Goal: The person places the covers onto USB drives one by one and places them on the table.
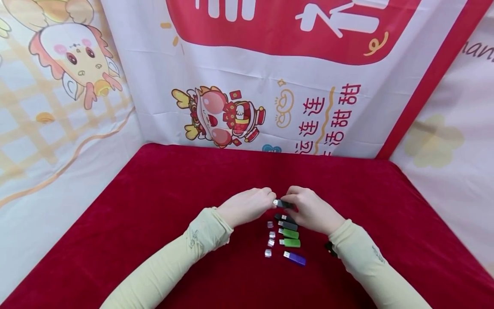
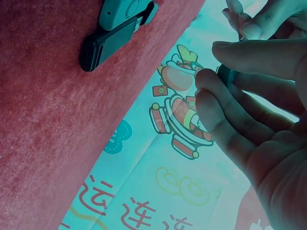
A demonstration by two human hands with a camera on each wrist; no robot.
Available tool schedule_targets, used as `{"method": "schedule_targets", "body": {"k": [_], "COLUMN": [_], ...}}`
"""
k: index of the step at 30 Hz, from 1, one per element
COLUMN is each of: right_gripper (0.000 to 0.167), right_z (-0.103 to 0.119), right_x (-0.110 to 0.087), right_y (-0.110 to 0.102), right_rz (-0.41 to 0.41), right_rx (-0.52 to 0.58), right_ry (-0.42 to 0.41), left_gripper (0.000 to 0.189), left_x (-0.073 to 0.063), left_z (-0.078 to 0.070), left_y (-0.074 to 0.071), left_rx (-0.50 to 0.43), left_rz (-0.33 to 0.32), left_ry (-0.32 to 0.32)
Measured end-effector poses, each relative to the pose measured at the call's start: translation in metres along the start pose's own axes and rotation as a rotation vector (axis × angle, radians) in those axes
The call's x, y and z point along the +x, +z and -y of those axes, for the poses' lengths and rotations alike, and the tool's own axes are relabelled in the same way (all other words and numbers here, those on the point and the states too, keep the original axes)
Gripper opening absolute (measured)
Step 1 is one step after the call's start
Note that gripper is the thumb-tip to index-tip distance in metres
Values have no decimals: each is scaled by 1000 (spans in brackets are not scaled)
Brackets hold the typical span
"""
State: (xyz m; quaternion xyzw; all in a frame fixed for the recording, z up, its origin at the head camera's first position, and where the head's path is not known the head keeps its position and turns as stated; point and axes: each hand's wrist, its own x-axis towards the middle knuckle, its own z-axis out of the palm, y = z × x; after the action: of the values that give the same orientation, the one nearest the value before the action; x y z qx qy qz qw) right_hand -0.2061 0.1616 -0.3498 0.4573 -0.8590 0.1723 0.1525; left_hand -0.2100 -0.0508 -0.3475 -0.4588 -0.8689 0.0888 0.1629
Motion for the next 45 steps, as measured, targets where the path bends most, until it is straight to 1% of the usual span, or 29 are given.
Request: {"method": "schedule_targets", "body": {"k": [3, 5, 7, 9, 12, 15, 18, 21, 24, 29, 32, 39, 45], "right_gripper": [29, 29, 30, 30, 29, 28, 27, 27, 26, 27, 26, 25, 24], "right_z": [-1, -2, -4, -6, -10, -15, -21, -26, -31, -38, -41, -46, -51], "right_x": [0, 0, 0, 0, -1, -3, -4, -6, -7, -9, -11, -10, -7], "right_y": [-1, 0, 0, 1, 2, 3, 6, 8, 10, 14, 17, 24, 24], "right_rz": [-2, -4, -2, 8, 49, 101, 142, 162, 164, 139, 139, 199, 245], "right_rx": [-2, 1, 8, 12, 7, -10, -18, -13, -17, -28, -30, -23, -37], "right_ry": [2, -1, 2, 15, 68, 150, 224, 263, 275, 277, 274, 264, 248], "left_gripper": [14, 13, 15, 17, 20, 20, 20, 20, 20, 20, 19, 18, 17], "left_x": [1, 1, 2, 3, 3, 2, 2, 1, 1, 1, 0, -1, -1], "left_z": [0, 1, 2, 3, 5, 6, 7, 8, 8, 8, 9, 11, 12], "left_y": [1, 1, 1, 1, 1, 0, -1, -2, -2, -2, 0, 2, 1], "left_rx": [14, 6, -18, -64, -160, -233, -256, -255, -253, -263, -262, -238, -244], "left_rz": [-11, -10, 4, 29, 67, 87, 95, 93, 95, 112, 106, 88, 86], "left_ry": [8, 7, -4, -27, -80, -122, -136, -131, -126, -129, -127, -119, -114]}}
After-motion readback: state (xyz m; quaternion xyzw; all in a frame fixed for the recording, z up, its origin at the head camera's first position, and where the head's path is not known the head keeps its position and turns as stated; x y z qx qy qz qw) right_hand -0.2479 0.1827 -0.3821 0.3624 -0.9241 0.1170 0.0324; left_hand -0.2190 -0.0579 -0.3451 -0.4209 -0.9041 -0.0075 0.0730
